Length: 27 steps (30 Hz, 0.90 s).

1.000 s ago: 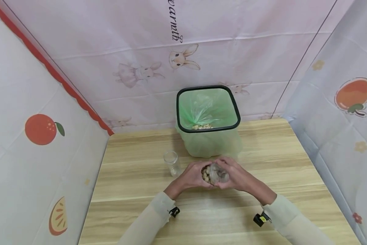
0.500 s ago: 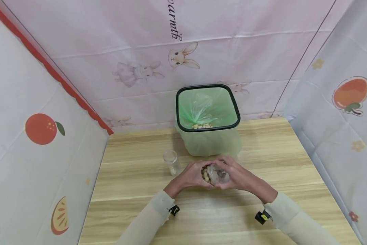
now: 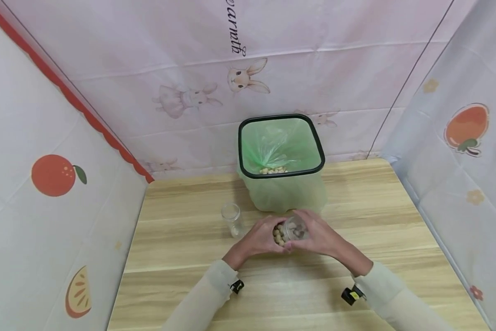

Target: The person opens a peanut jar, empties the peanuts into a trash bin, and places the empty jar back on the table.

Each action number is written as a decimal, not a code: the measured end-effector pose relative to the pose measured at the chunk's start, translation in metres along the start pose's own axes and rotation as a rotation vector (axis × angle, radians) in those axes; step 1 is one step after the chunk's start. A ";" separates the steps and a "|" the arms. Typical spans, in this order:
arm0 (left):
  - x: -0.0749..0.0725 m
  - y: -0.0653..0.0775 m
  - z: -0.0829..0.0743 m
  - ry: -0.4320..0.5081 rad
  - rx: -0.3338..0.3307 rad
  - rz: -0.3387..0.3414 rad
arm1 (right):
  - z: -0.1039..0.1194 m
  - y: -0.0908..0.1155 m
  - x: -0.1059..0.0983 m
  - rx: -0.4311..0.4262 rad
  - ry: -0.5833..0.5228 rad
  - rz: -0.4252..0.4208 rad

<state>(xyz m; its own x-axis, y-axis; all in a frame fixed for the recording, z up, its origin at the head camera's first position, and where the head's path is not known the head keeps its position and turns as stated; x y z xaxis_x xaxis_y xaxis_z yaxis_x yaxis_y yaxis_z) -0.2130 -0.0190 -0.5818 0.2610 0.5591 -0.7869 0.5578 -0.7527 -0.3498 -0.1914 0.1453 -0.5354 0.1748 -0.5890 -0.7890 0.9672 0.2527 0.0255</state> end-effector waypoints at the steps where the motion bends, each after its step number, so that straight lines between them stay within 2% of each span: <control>1: 0.000 0.000 -0.001 -0.011 0.007 -0.010 | -0.001 -0.001 0.000 0.030 0.010 -0.005; 7: 0.003 -0.004 -0.004 -0.069 0.053 -0.049 | -0.004 -0.005 0.001 0.186 0.074 0.018; 13: 0.004 -0.005 -0.008 -0.036 0.068 -0.081 | -0.003 -0.007 -0.001 0.229 0.070 0.063; 17: 0.004 -0.004 -0.010 -0.061 0.074 -0.093 | -0.003 -0.008 0.000 0.249 0.061 0.081; 20: 0.003 -0.002 -0.010 -0.064 0.073 -0.108 | -0.003 -0.008 0.000 0.240 0.054 0.075; 23: 0.003 -0.002 -0.009 -0.058 0.070 -0.115 | -0.002 -0.007 0.000 0.192 0.050 0.048; 27: 0.002 -0.004 -0.007 -0.025 0.054 -0.079 | -0.003 -0.004 -0.001 0.132 0.062 -0.002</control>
<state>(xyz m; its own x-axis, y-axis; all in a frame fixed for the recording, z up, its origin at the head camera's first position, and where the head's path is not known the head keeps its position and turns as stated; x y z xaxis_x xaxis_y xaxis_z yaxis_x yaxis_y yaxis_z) -0.2087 -0.0125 -0.5786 0.1978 0.6095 -0.7677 0.5326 -0.7244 -0.4378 -0.1959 0.1465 -0.5366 0.1648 -0.5399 -0.8255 0.9841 0.1463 0.1008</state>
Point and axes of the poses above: each hand's wrist, its own y-axis away from the middle knuckle, its own x-axis out of the palm, z = x × y, the point moved 6 cm from there along -y, towards the middle knuckle, and after that the axes turned 13 degrees about x, right-handed, at the moved point
